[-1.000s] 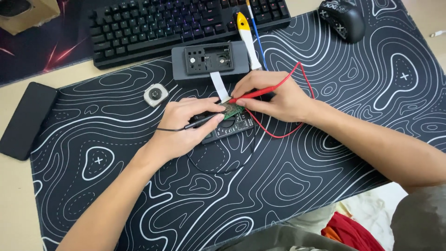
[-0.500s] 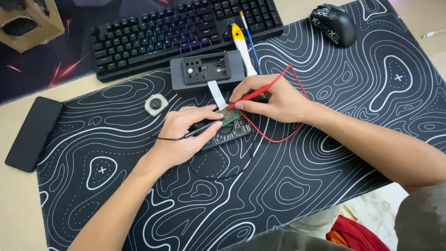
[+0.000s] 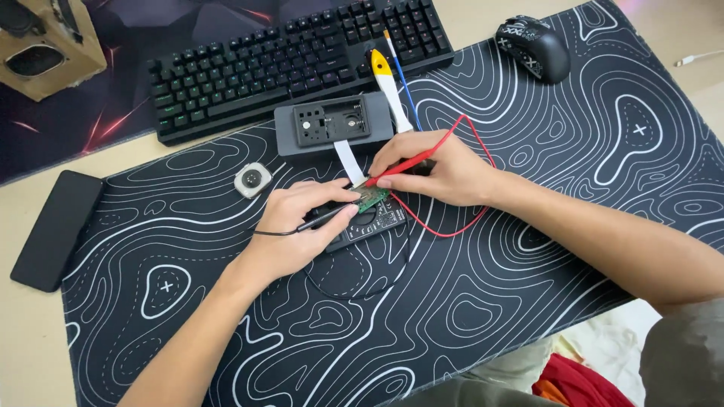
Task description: Testing electrical components on a circuit board using a digital multimeter and probes
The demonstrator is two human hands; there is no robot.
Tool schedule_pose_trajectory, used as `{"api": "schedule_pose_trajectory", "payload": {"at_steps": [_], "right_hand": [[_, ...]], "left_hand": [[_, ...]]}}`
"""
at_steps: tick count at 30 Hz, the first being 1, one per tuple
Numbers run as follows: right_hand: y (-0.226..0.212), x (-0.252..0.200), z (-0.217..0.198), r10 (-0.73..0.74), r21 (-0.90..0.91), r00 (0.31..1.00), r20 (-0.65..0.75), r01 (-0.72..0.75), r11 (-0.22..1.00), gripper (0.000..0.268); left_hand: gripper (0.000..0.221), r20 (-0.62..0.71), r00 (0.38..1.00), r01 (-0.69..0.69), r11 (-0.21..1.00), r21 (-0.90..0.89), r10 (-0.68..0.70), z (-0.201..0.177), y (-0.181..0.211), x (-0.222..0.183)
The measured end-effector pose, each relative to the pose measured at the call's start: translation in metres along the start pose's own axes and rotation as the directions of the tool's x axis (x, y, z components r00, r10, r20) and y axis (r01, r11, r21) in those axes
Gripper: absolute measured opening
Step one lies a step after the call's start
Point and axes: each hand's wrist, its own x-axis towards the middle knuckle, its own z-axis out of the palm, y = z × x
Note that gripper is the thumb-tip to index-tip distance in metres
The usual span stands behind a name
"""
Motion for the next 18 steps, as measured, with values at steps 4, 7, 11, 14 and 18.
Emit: {"api": "schedule_pose_trajectory", "payload": {"at_steps": [4, 7, 11, 14, 18], "right_hand": [[-0.0019, -0.0021, 0.0061, -0.009, -0.006, 1.000, -0.013, 0.009, 1.000, 0.013], [-0.0031, -0.0024, 0.0091, -0.030, 0.001, 0.999, -0.035, 0.030, 1.000, 0.013], [-0.0039, -0.0004, 0.0096, -0.047, -0.018, 0.998, -0.035, 0.046, 0.999, 0.013], [-0.0043, -0.0023, 0.0099, -0.042, -0.013, 0.998, -0.041, 0.041, 0.999, 0.012], [-0.0064, -0.0036, 0.0089, -0.011, -0.017, 0.999, -0.049, 0.010, 1.000, 0.011]], "left_hand": [[0.015, 0.018, 1.000, 0.009, 0.999, -0.034, -0.009, -0.0039, 0.0025, 0.0015], [0.014, -0.006, 1.000, 0.009, 1.000, -0.030, -0.009, -0.0001, 0.0005, -0.0001], [0.014, -0.009, 1.000, 0.010, 1.000, -0.017, -0.010, -0.0010, 0.0017, 0.0009], [0.014, 0.006, 1.000, 0.016, 1.000, -0.027, -0.016, -0.0049, 0.0059, 0.0037], [0.013, 0.016, 1.000, 0.008, 0.999, -0.046, -0.008, -0.0079, 0.0076, 0.0051]]}}
